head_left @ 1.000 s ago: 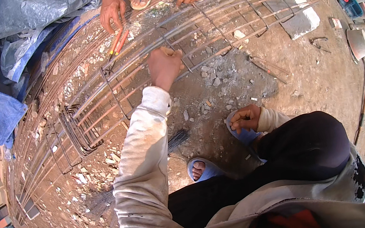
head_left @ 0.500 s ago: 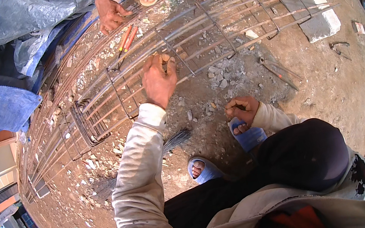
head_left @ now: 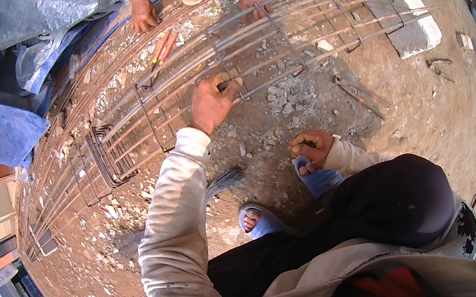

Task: The person sits on the ground and uses pliers to twist wire ties around the intersections of a rebar cage. A second person assists by holding the cage and using pliers as well. The camera wearer repeatedly picks up wire ties, wraps them around the bars, and twists them to secure the structure.

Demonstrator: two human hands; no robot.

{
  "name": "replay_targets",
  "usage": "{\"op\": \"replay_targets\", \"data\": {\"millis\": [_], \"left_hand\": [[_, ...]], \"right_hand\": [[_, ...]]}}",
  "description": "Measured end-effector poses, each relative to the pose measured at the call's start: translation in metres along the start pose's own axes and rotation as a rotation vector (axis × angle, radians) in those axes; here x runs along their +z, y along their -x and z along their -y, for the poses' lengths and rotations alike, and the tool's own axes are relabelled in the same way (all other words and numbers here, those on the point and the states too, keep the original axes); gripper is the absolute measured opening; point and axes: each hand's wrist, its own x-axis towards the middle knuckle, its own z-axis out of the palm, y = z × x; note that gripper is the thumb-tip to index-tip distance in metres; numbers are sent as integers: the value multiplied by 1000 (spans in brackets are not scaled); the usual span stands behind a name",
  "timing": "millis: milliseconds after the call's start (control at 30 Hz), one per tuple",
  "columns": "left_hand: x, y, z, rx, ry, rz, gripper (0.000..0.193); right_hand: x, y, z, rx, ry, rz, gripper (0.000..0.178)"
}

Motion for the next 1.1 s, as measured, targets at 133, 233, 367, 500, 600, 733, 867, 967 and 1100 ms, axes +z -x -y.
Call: {"op": "replay_targets", "data": {"millis": [133,233,367,500,600,733,867,967,1100], "left_hand": [[-1,7,4,33,10,-1,43],[-1,10,10,99,30,-7,39],[-3,8,25,166,-66,-59,36],[-8,6,26,68,-86,1,36],[-9,12,26,33,-71,8,36],[-1,18,42,86,-168,-86,38],[3,22,50,325,-161,-403,40],[-15,25,38,293,-240,-450,37],[-17,3,43,311,-201,-573,26]], "right_hand": [[1,1,-2,53,-31,-33,20],[4,-1,-3,36,-20,-40,19],[3,-4,-1,6,54,-34,19],[-1,-8,-2,15,21,-79,20],[8,-10,9,-51,53,-59,20],[-2,-17,-14,-304,229,-121,16],[-5,-10,-16,-508,266,-194,15],[-28,-15,18,-626,436,-252,17],[-38,-16,102,-737,986,-309,19]]}}
